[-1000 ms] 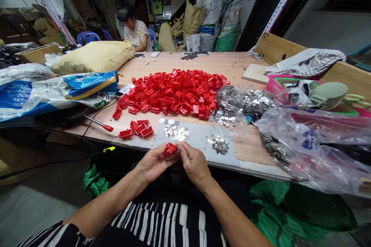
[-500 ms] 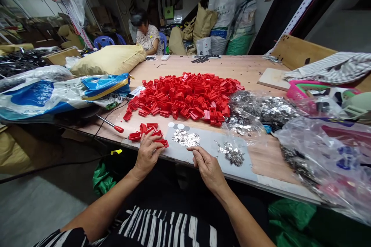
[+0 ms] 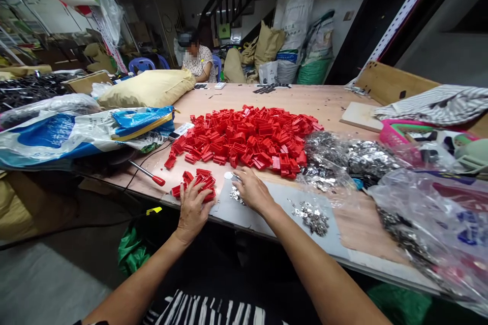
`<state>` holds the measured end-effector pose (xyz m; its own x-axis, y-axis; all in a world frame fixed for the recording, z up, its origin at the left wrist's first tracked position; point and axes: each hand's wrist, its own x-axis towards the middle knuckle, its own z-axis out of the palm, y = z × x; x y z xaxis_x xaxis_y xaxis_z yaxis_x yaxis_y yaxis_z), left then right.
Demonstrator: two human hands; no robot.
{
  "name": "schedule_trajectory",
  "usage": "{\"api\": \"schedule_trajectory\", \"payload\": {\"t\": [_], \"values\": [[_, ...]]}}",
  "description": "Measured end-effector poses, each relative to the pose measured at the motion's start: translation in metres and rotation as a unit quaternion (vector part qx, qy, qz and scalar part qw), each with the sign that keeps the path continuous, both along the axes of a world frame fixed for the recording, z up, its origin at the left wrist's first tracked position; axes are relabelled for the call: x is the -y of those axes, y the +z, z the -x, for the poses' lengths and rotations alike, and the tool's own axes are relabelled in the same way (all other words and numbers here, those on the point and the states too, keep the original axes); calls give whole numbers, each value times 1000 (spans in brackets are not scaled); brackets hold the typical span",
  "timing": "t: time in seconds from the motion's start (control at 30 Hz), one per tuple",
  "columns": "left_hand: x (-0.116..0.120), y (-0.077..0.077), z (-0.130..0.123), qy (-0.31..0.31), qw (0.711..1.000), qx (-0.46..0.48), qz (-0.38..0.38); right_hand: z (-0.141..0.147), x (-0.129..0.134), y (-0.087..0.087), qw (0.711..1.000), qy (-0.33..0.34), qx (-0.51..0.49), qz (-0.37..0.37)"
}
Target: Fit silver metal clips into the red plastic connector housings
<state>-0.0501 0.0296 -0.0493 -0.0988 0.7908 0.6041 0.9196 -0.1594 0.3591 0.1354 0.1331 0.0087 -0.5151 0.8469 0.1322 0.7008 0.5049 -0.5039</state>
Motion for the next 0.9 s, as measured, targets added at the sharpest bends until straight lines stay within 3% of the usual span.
{"api": "schedule_trajectory", "payload": {"t": [0.2, 0.43, 0.53, 0.63, 0.77, 0.9], "values": [[11, 4, -6, -21, 1000, 13, -4, 27, -28, -1, 999, -19, 17, 32], [14, 12, -8, -64, 996, 43, -37, 21, -28, -2, 995, 12, -87, 55], [14, 20, -12, -95, 990, 91, -55, 8, -7, 3, 986, 17, -144, 82], [14, 30, -17, -109, 976, 185, -34, -8, 26, 14, 959, 52, -230, 159], [16, 41, -27, -157, 927, 321, 110, -25, 73, 32, 950, 95, -239, 175], [20, 44, -38, -213, 878, 369, 218, -36, 99, 36, 947, 119, -230, 192]]}}
